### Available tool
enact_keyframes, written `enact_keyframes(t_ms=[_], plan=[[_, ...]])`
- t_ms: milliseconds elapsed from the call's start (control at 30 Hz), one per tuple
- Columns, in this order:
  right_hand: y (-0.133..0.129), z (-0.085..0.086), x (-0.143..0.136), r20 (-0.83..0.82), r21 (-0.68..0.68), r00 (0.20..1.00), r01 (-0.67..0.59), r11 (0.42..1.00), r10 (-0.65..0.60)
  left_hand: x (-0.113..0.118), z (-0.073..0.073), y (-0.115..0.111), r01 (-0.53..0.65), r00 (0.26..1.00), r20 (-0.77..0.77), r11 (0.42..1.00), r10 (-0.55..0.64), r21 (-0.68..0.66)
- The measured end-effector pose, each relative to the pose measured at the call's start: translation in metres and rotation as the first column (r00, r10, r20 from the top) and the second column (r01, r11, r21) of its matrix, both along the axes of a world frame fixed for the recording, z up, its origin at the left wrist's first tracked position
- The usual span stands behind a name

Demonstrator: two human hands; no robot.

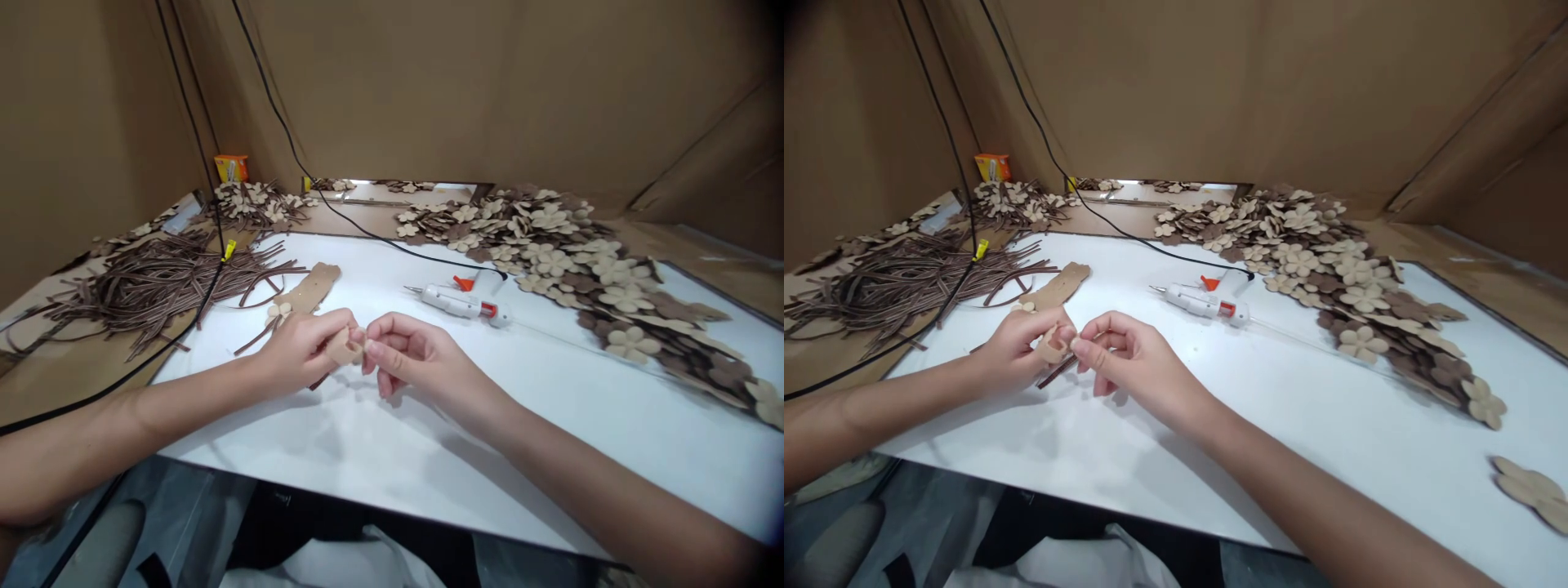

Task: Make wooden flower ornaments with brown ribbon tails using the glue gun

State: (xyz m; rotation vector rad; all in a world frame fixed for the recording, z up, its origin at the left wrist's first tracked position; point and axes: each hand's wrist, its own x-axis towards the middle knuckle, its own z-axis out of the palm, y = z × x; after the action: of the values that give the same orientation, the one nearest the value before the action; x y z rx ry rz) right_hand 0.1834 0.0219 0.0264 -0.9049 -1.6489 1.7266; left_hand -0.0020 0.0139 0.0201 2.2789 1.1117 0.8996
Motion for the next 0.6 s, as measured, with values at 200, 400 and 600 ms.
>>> enact_keyframes(t_ms=[200, 400, 600], plan=[[-0.003, 0.0, -0.001, -0.079, -0.14, 0.997, -0.034, 0.99, 0.023, 0.002, -0.002, -0.002, 0.014, 0.999, -0.029, 1.0, -0.014, 0.014], [-0.001, 0.0, 0.005, -0.203, -0.273, 0.962, -0.234, 0.933, 0.182, 0.002, 0.005, -0.004, 0.169, 0.985, 0.054, 0.962, -0.161, -0.213], [0.002, 0.005, 0.01, -0.163, -0.241, 0.958, -0.272, 0.932, 0.237, 0.0, 0.004, 0.001, 0.229, 0.949, 0.295, 0.89, -0.114, -0.395]])
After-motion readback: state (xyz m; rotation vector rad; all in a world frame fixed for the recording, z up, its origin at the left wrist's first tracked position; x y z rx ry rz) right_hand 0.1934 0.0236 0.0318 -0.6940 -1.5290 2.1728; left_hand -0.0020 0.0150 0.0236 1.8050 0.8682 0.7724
